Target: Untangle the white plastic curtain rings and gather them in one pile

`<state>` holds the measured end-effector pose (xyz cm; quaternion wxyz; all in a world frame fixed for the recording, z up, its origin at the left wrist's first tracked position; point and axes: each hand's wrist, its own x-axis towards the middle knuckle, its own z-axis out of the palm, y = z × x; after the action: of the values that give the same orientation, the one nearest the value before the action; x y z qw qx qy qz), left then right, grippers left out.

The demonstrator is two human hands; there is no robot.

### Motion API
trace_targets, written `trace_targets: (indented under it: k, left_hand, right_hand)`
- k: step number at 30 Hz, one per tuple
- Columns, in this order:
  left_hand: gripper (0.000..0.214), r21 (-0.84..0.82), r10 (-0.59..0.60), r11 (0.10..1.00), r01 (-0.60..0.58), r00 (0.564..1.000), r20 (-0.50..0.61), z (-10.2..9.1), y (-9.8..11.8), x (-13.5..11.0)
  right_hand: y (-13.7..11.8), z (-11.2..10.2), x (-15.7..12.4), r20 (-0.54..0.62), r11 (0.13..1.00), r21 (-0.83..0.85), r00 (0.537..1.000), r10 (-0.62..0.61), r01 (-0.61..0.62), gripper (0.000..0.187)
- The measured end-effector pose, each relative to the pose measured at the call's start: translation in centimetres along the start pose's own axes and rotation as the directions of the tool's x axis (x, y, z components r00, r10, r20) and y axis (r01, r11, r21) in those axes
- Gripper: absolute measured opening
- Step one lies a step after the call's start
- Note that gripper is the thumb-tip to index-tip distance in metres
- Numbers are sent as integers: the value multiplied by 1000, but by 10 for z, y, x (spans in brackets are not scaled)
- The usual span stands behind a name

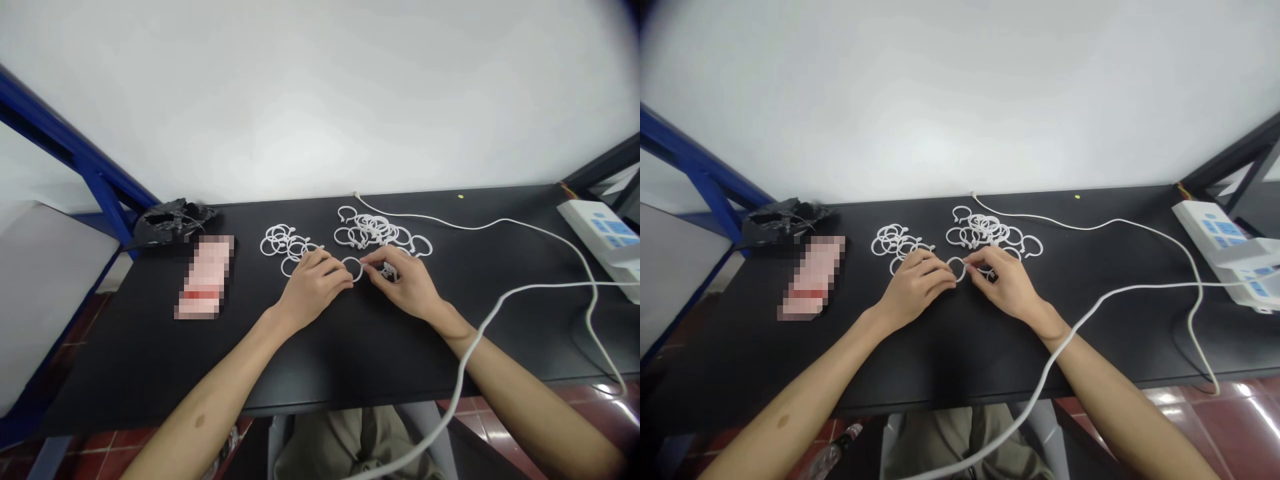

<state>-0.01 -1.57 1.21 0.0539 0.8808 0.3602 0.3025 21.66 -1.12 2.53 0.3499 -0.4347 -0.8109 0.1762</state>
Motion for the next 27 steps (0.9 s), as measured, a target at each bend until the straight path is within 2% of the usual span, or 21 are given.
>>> trace_targets:
  k: [6,10,13,16,22,27]
  left_hand:
    - [18,2,16,1000,-16,1000,-7,1,1,-1]
    - [18,122,-3,992,3,1000,4,1,-1,-1]
    - [15,269,-66,961,60,998,14,-2,-6,-1]
    - [14,371,-164,916,154,986,-4,-6,-11,-1]
    - [25,450,-344,836,316,939,-19,-13,-9,-2]
    - [27,426,-333,847,317,942,-40,-11,-5,-1]
  right_hand:
    - [1,1,0,-21,1000,-18,1000,-15,15,6]
    - [5,1,1,-3,995,-101,1000,-5,5,18]
    - [11,-3,3,0,974,-227,1000,1,-1,29]
    - [16,-6,3,-13,938,-345,1000,-10,4,31]
    - [16,-3,2,7,882,-471,999,-32,31,37]
    - [13,-5,1,36,836,-548,999,17,6,41]
